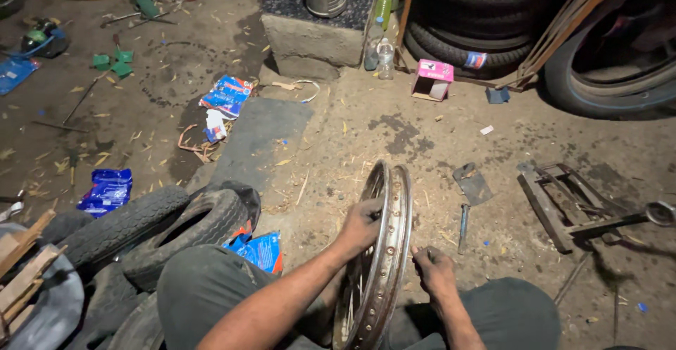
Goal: The person sits on the ground holding a motorcycle wheel rim on their lap and works around its edge with a small hand tool, rotating the wheel to reach different sections. They continue working around the rim throughout the episode, with a tire inner tube lying on the ground nearby.
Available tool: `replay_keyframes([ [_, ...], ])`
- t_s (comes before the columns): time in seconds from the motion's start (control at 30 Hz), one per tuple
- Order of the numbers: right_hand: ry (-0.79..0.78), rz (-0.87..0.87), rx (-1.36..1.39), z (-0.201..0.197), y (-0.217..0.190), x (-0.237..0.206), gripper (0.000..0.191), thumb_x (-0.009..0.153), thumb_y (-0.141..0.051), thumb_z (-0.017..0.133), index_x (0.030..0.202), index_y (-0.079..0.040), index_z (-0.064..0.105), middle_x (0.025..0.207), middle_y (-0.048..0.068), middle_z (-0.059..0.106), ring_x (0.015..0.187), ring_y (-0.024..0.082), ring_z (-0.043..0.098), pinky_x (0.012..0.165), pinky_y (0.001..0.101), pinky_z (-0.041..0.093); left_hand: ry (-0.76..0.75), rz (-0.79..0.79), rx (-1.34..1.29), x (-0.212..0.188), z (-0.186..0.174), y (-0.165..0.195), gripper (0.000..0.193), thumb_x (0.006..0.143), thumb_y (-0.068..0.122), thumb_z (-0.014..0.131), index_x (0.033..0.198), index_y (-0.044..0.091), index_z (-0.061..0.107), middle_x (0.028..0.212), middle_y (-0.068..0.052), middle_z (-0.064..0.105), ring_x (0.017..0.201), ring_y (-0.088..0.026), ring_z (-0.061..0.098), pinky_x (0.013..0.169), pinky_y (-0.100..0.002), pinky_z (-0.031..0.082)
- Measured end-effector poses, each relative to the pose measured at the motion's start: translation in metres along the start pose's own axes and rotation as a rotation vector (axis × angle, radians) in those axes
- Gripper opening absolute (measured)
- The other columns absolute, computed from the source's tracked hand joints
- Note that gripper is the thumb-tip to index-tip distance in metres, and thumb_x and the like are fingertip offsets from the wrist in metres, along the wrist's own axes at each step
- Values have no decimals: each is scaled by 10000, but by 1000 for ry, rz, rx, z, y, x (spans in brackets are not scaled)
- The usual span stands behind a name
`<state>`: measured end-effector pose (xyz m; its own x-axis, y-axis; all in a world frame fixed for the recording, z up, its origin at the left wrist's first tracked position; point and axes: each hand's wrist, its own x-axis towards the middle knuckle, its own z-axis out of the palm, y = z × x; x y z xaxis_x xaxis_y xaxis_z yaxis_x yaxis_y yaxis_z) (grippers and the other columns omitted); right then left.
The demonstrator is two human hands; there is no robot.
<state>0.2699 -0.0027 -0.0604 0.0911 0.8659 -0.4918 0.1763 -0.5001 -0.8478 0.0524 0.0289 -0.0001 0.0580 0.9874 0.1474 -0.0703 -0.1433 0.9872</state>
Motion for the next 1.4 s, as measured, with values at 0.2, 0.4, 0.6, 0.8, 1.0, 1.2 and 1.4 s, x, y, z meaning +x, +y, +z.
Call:
replay_keyframes([
  [0.2,-19,22,58,-7,-9,-14,307,923,-272,701,735,-39,633,593,5,495,454,93,374,401,289,265,-17,97,-57,0,2,-3,190,917,74,735,1086,-11,752,1004,-25,765,925,-83,664,829,-276,564],
  [0.4,-38,36,49,-4,-20,-26,332,943,-276,699,728,-44,601,594,-7,467,454,88,344,395,284,252,81,33,-101,-1,5,-14,176,908,84,776,1058,-8,773,965,-41,766,892,-109,671,805,-288,565],
  [0.6,-72,14,51,-2,-14,-31,302,941,-266,695,751,-46,617,595,-6,490,455,89,371,394,277,270,1,30,2,-19,-2,-7,271,884,82,766,1148,25,740,1083,-16,757,993,-92,670,892,-267,551],
  [0.8,-98,-4,50,0,-3,-25,245,943,-224,669,775,-51,624,596,-5,491,451,97,388,389,278,272,76,-2,-99,-30,11,11,248,857,102,805,1088,16,777,997,-35,773,912,-115,692,821,-296,579],
  [1.0,-95,114,167,8,-23,-16,274,985,-287,593,796,-93,552,572,28,455,399,162,378,359,330,254,139,111,86,-34,-1,6,251,835,99,832,1062,15,766,961,-38,744,893,-117,665,806,-292,555],
  [1.2,-364,-53,542,44,-56,9,140,987,-207,591,982,-83,657,705,12,594,530,124,516,445,289,423,160,108,-29,-36,-2,-9,262,866,144,820,1096,28,772,1018,-23,764,940,-101,672,849,-283,567],
  [1.4,-428,37,817,77,-42,13,262,967,-154,554,1114,36,660,905,149,730,738,250,722,666,372,622,178,55,28,-39,-10,-9,293,789,120,835,1056,33,752,961,-38,766,885,-107,685,812,-284,579],
])
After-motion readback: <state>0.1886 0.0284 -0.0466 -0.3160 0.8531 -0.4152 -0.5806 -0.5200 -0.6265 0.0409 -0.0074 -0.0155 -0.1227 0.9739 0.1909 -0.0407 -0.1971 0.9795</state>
